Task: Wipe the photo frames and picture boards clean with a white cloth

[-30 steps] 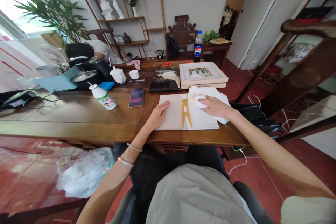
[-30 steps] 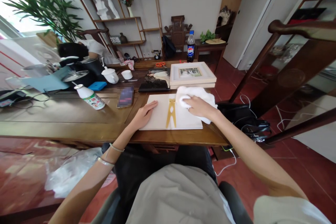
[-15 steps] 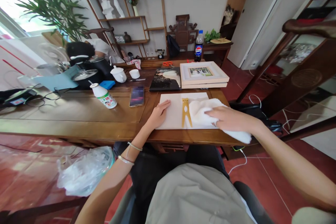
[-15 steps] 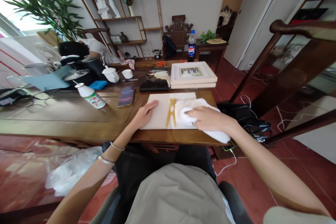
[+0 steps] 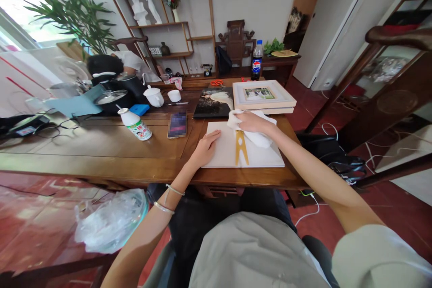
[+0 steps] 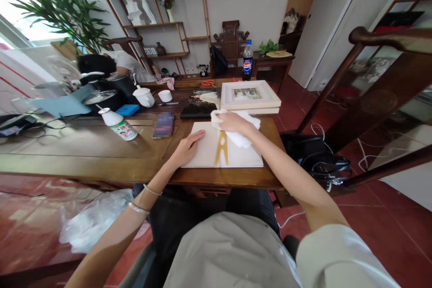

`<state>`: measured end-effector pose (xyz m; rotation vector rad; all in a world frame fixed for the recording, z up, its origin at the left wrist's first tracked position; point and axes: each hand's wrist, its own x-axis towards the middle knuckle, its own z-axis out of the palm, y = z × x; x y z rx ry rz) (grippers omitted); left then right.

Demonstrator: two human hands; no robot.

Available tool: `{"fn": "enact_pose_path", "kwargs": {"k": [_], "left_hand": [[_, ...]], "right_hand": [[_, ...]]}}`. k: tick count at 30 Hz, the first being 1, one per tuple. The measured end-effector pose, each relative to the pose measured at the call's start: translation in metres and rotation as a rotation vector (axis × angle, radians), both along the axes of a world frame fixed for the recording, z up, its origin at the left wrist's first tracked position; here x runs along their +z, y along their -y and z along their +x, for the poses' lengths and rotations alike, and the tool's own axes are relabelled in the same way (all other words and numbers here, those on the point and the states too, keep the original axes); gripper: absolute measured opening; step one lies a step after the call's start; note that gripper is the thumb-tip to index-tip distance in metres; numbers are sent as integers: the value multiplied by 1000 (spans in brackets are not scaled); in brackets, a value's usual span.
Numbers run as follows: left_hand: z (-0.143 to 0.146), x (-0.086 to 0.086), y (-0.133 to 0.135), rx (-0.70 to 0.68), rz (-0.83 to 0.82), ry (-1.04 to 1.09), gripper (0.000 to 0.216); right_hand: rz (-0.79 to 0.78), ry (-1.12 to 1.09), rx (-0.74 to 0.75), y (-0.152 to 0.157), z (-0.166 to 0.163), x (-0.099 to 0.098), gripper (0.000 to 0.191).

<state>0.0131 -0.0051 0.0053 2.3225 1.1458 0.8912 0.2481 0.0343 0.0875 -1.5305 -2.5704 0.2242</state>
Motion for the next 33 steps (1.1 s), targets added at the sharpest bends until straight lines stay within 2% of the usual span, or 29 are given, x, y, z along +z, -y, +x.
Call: {"fn": "enact_pose_path", "kwargs": {"k": [4, 12, 15, 18, 28, 31, 33], "left_hand": [[0, 0, 0, 3, -11, -4, 46], [0, -2, 0, 7, -19, 0, 47], [1, -2, -1, 10, -12, -7, 47], [1, -1, -1, 15, -10, -13, 47], [2, 3, 0, -18, 26, 11, 46], [2, 5, 0, -39, 41, 3, 44], [2, 5, 0, -36, 39, 5, 43]], "right_hand": [[-11, 15, -38, 0, -15, 2, 20], [-57, 44, -180, 26, 59, 14, 17], [-75, 58, -195, 30, 64, 18, 15], [-77, 76, -194, 25, 42, 21, 18], [-91, 114, -80, -20, -88, 29, 32], [-87, 122, -44, -21, -108, 25, 33], [-76, 130, -27, -17, -108, 22, 33]]}}
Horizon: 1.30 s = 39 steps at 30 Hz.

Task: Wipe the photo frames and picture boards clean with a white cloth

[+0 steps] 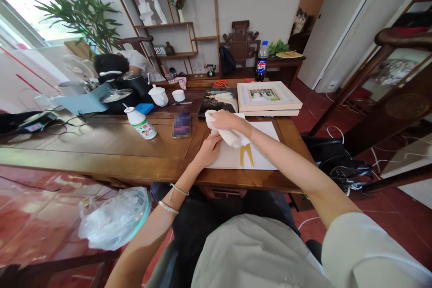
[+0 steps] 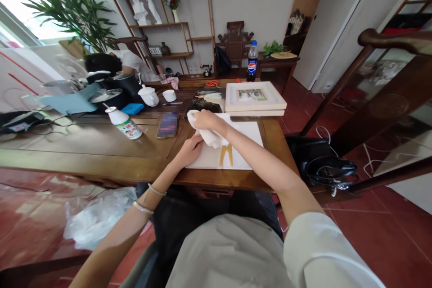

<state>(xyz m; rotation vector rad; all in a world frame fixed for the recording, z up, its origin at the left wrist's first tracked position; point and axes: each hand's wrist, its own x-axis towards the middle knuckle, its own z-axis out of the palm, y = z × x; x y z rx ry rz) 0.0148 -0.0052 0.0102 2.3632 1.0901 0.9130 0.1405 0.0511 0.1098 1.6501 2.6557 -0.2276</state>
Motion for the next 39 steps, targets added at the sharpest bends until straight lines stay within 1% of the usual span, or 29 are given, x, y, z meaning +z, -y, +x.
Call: {"fn": "enact_pose_path", "kwargs": {"k": [3, 6, 8, 10, 14, 16, 18, 22, 24, 26, 29, 31, 33, 36, 38, 39], "left_hand": [[-1, -2, 0, 23, -19, 11, 46], [-1, -3, 0, 29, -32, 17, 46], [0, -3, 0, 27, -31, 15, 46], [0, -3, 0, 33, -24, 13, 47], [-1, -2, 0, 37, 4, -4, 46], [-1, -2, 0, 31, 10, -13, 46], [-1, -1, 0, 32, 5, -9, 46], [0, -1, 1, 34, -29, 14, 47], [0, -1, 1, 32, -40, 16, 46], [0, -1, 1, 33, -38, 25, 45], [-1, -3, -1, 32, -14, 67, 44], [-3, -4, -2, 37, -7, 84, 43], [-4, -6, -4, 44, -21, 89, 44], [-3, -8, -4, 43, -62, 96, 43], [-2, -8, -3, 38, -78, 96, 42], [-2, -8, -2, 32, -83, 92, 42]], "right_hand": [[16, 23, 14, 7, 21, 1, 33], [16, 53, 21, 11, 45, 6, 34], [14, 64, 39, 11, 52, 8, 35], [21, 61, 77, 10, 47, 8, 35], [47, 34, 161, 9, 18, 4, 31], [56, 27, 181, 9, 10, 2, 31], [65, 26, 181, 12, 12, 2, 31], [97, 52, 114, 24, 37, -2, 33], [132, 74, 62, 34, 47, -8, 38], [167, 95, 25, 46, 49, -16, 41], [208, 115, 7, 69, 39, -29, 40], [236, 126, 20, 90, 31, -34, 38], [255, 131, 73, 118, 24, -36, 36], [240, 101, 210, 162, 23, -36, 33], [202, 67, 274, 181, 28, -35, 31], [185, 51, 289, 184, 32, -35, 31]]}}
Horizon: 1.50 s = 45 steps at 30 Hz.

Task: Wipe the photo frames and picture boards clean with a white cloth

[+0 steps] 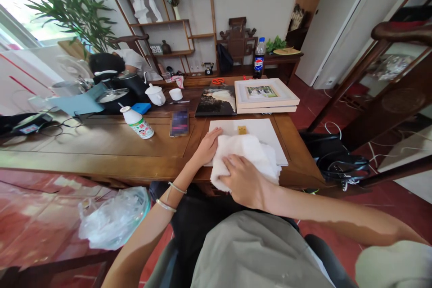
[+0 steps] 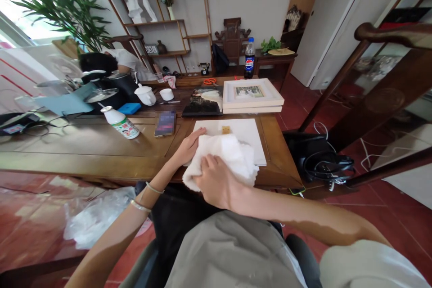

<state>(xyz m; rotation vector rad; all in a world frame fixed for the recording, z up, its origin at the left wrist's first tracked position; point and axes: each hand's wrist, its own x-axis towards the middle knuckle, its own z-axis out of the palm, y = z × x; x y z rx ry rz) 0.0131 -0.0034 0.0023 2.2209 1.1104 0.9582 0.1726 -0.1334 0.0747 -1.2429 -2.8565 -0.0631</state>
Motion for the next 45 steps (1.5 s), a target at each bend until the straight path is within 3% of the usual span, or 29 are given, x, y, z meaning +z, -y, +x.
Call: {"fn": "enact_pose_path", "kwargs": {"k": [2, 5, 10, 14, 19, 23, 27, 32, 36, 39, 45], "left_hand": [[1, 1, 1, -8, -8, -14, 41], [1, 3, 2, -6, -17, -47, 42], [0, 2, 1, 4, -20, -56, 44], [0, 3, 1, 32, -47, -2, 43], [3, 10, 8, 77, -132, 41, 49], [4, 13, 11, 25, -84, -35, 50], [3, 9, 8, -7, -30, -134, 46], [2, 6, 5, -18, 2, -150, 45], [2, 6, 6, -22, -1, -140, 45], [2, 7, 6, -20, -1, -134, 45], [3, 7, 6, -9, 9, -156, 44]], "right_hand": [[-3, -21, -16, -6, 10, 0, 32], [52, -37, -139, -39, 21, 0, 42], [68, 42, -246, -84, 11, 0, 47], [120, 44, -195, -63, -9, -5, 41], [117, -17, 69, -16, -16, -9, 37], [-92, -8, 165, -1, 11, 15, 31], [-164, -23, 29, -6, 54, 35, 28], [-21, -51, -227, -56, 103, 10, 42], [-25, -115, -294, -87, 126, -8, 42], [-85, -105, -231, -66, 126, 2, 40], [-333, -80, -128, 24, 114, 37, 38]]}}
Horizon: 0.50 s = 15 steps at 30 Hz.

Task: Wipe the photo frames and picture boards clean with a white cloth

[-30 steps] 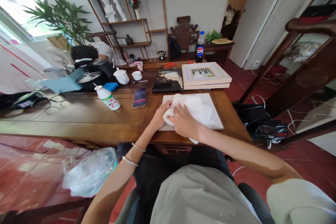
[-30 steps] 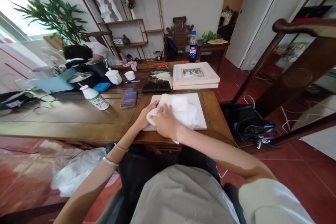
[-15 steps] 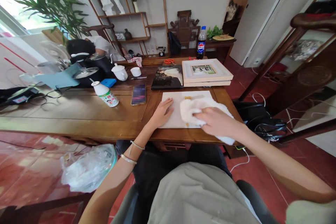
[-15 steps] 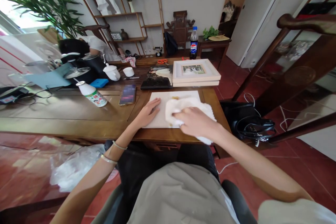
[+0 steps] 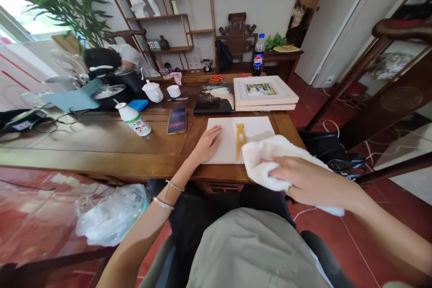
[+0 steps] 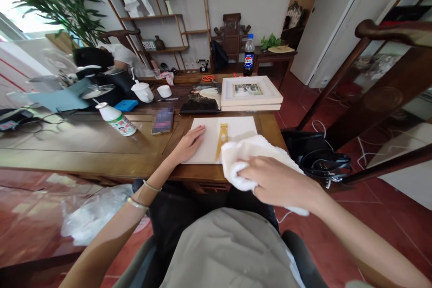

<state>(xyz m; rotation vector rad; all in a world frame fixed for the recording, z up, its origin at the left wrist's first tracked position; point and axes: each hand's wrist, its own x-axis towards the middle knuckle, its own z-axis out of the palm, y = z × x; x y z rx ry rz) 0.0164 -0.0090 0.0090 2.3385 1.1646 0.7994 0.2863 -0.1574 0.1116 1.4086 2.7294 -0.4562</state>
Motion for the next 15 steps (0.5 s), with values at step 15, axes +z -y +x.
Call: {"fn": "enact_pose_path", "kwargs": {"k": [15], "left_hand": [[-1, -1, -1, 3, 2, -25, 45]], "right_hand": [[252, -105, -150, -132, 32, -44, 23]]}}
